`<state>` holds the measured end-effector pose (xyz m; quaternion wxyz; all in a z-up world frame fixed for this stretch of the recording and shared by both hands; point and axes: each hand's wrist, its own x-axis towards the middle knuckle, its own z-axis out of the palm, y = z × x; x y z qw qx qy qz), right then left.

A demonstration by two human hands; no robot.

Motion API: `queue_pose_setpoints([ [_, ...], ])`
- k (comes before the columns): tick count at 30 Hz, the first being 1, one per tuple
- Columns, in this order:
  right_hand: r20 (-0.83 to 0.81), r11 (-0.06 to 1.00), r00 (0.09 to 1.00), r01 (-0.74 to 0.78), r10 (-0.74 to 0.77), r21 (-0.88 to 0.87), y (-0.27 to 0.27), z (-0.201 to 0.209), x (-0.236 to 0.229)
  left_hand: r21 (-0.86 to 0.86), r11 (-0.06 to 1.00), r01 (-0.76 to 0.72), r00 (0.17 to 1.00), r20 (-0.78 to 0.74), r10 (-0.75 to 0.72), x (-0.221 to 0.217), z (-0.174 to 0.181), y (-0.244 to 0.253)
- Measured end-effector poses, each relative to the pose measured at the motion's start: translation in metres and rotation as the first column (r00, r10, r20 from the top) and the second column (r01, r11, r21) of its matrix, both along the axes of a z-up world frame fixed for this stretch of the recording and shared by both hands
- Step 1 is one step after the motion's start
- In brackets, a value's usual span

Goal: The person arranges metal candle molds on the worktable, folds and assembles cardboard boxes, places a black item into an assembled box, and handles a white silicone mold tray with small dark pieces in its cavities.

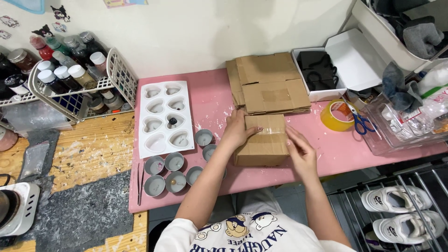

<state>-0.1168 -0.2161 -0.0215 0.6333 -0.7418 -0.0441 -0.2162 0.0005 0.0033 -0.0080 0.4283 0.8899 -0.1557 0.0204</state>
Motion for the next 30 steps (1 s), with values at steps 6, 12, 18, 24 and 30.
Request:
queue_pose_setpoints([
  [6,-0.035,0.991,0.998,0.050,-0.046,0.124,0.024,-0.004,-0.003,-0.028,1.000,-0.009,0.999,0.051,0.011,-0.004,0.006,-0.001],
  [12,-0.207,0.957,0.978,0.084,-0.026,0.278,0.016,-0.002,0.008,-0.292,0.956,0.019,1.000,0.014,-0.015,0.018,-0.026,0.004],
  [18,0.016,0.989,0.999,0.039,-0.037,-0.142,-0.006,0.026,0.022,-0.250,0.963,-0.104,0.963,0.216,0.161,-0.018,-0.021,0.006],
  [24,-0.108,0.910,0.992,-0.106,0.068,-0.401,0.014,0.026,0.025,-0.278,0.958,-0.069,0.995,0.043,0.085,-0.046,-0.010,0.002],
  [30,0.032,0.846,0.996,-0.052,0.081,-0.530,0.008,0.026,0.007,-0.174,0.984,-0.039,0.999,-0.030,0.035,-0.044,0.024,0.008],
])
